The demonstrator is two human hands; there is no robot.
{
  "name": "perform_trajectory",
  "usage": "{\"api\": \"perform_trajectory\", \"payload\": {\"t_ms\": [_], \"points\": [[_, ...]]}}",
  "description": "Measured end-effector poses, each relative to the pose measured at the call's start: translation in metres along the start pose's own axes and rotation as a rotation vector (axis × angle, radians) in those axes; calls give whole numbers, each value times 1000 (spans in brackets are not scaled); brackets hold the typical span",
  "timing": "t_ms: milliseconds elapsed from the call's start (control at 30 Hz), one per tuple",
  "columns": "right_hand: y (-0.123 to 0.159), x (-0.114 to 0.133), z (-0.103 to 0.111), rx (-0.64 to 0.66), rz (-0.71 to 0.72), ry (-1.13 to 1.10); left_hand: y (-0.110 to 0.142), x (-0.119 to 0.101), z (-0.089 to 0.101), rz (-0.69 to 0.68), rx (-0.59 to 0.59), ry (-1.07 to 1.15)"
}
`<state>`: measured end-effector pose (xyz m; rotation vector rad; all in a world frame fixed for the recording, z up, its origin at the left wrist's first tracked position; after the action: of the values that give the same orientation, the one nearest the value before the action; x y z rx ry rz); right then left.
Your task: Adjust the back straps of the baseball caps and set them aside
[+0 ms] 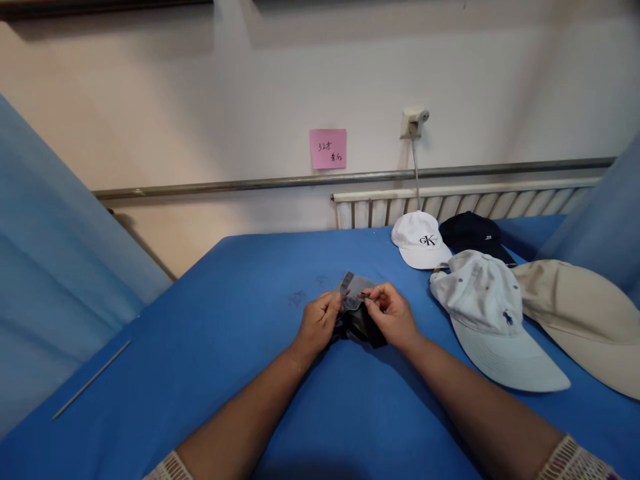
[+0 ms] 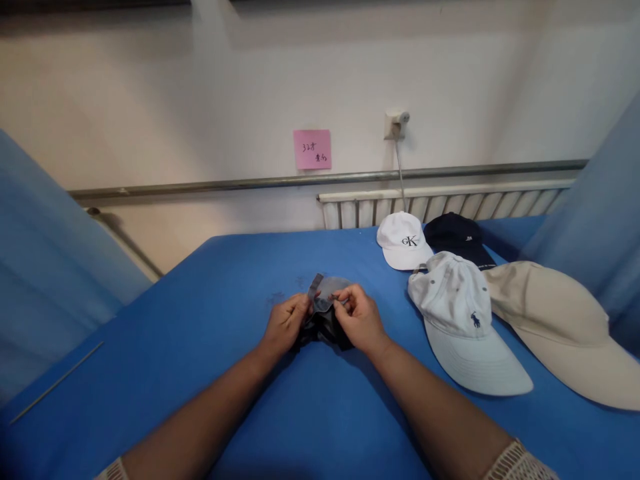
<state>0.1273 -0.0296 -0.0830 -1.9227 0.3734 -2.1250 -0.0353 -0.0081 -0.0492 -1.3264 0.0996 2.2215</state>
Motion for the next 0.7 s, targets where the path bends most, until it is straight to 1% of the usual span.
{"api": "perform_trajectory", "payload": {"t_ms": [100, 200, 333, 433, 600, 700], "points": [[0, 1, -3, 34, 3, -34, 0, 2, 1, 27, -6, 28], [-1, 7, -1, 40, 26, -42, -1, 3, 0, 53, 5, 66], [0, 18, 6, -23, 82, -11, 0, 7, -3, 109, -3, 205], [0, 19, 9, -50, 92, -33, 1, 12, -2, 159, -24, 310], [1, 14, 10, -93, 68, -18, 0, 15, -1, 176, -29, 370], [1, 14, 10, -93, 64, -12, 0, 18, -3, 176, -24, 378]]}}
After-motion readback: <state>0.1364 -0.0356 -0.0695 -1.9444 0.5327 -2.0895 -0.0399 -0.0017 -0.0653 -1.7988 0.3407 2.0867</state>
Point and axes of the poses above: each hand's wrist, its own y-axis away from the middle knuckle, its own z-axis out of the back of the hand, x = y × z, the point moved 7 cm from there along -y, towards the middle knuckle, and after that the axes turned 11 degrees about x, right-handed, at the moved point
